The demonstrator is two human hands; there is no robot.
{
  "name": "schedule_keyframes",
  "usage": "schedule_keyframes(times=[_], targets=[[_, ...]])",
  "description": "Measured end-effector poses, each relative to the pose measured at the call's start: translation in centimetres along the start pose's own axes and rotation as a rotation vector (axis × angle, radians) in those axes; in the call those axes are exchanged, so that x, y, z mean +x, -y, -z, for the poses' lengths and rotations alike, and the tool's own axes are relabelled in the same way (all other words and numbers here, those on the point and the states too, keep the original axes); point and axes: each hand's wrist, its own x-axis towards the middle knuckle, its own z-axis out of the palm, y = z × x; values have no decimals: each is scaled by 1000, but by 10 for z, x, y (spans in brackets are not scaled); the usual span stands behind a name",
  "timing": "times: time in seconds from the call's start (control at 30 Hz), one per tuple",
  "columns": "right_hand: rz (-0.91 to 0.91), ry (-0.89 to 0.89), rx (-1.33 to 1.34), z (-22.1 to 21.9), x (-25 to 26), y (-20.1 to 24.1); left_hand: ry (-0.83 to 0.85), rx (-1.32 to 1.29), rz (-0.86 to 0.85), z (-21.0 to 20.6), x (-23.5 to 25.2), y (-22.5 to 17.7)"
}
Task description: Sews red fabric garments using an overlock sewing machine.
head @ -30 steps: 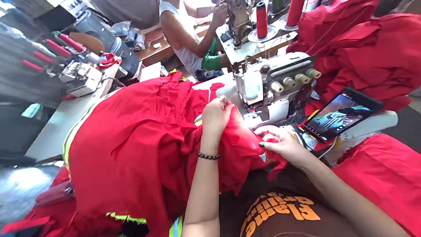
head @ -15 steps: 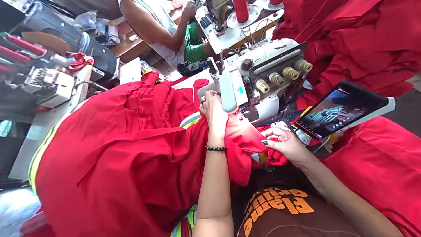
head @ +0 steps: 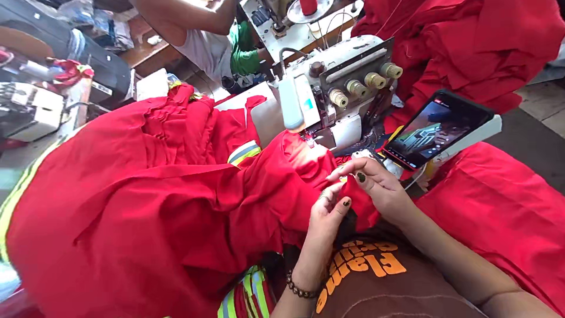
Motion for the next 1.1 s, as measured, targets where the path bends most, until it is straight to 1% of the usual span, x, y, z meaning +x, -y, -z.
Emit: schedule_keyframes(times=[0.03,0.1,0.13,0.17,0.23,0.33,0.37,0.43,0.5,0.6,0.63,0.73,0.77,0.83,0.93,1.03,1.1], targets=[[23,14,-30,-6,2,-2,-81,-54,8,1,-2,-1],[28,35,-174,-13,1,-7,-226,13,-139,11,-4,-7],[-11,51,-251,-14,-1,-10,-253,75,-233,19,-5,-12],[-65,82,-272,-14,-3,-11,-243,149,-327,27,-5,-18],[-181,139,-176,-11,-8,-10,-151,328,-469,41,-8,-28],[-364,222,57,-7,-15,-4,-65,470,-561,48,-6,-37],[-420,265,167,-4,-16,-3,-58,499,-568,49,-5,-37],[-470,325,328,0,-18,-2,-48,532,-562,50,-3,-36],[-456,301,382,0,-19,-3,-42,545,-541,50,-2,-34],[-378,216,250,-6,-18,-7,-64,558,-518,46,-4,-31],[-355,187,224,-8,-17,-9,-118,578,-525,44,-5,-30],[-328,70,235,-13,-13,-10,-378,697,-600,36,-10,-25],[-324,24,253,-15,-11,-10,-431,689,-624,32,-13,-24],[-315,-54,270,-20,-8,-10,-404,641,-609,25,-20,-19],[-294,-97,223,-31,-4,-13,-341,636,-505,18,-24,-4],[-232,-82,131,-38,-7,-19,-389,721,-457,14,-22,3],[-204,-103,83,-40,-9,-21,-421,715,-441,17,-19,2]])
